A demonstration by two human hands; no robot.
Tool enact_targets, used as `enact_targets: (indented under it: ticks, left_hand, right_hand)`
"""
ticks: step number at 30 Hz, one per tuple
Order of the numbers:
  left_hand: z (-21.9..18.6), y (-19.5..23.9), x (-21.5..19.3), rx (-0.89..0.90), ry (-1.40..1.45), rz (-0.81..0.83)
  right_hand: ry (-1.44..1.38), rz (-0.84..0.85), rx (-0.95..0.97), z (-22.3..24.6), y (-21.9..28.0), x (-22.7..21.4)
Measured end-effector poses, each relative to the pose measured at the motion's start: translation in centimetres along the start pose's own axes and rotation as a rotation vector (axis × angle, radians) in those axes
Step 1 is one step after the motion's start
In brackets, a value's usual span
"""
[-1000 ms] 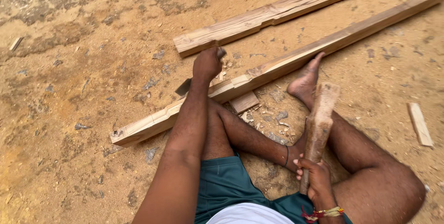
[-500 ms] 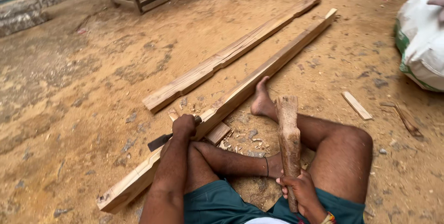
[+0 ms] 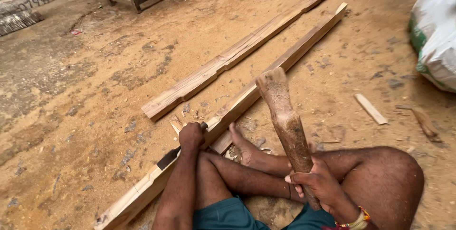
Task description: The person carves a long wooden plank using a chisel and a wooden mallet. They hold the chisel with one hand and strike it with the mallet to remove wood shavings, occasionally adjusting the plank's position.
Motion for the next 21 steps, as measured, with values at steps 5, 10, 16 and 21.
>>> enact_targets:
  ticks: [5, 10, 16, 21]
  left_hand:
    - [1.0, -1.0, 2.0, 0.043, 0.084, -0.040]
    - [0.1, -3.3, 5.0, 0.125, 0.075, -0.002]
    - [-3.1, -2.5, 3.4, 0.066, 0.099, 0.140]
    - [-3.3, -1.6, 1.2, 0.041, 0.167, 0.048]
  right_hand:
    - [0.090, -0.050, 0.130, -6.5, -4.3, 0.5]
    - [0.224, -0.072, 0.311, -15.8, -6.4, -2.0]
    - [0.093, -0.045, 0.460, -20.5, -7.0, -2.8]
    - [-0.036, -0.038, 0.555, -19.4, -6.7, -2.0]
Point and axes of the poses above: each hand's wrist, its own y-axis away from the middle knuckle, its own x-axis out of the palm, z = x × y, the point moved 5 cm from there along -y, towards the middle knuckle, and after that the axes turned 12 degrees about y, right-handed, at the moved point
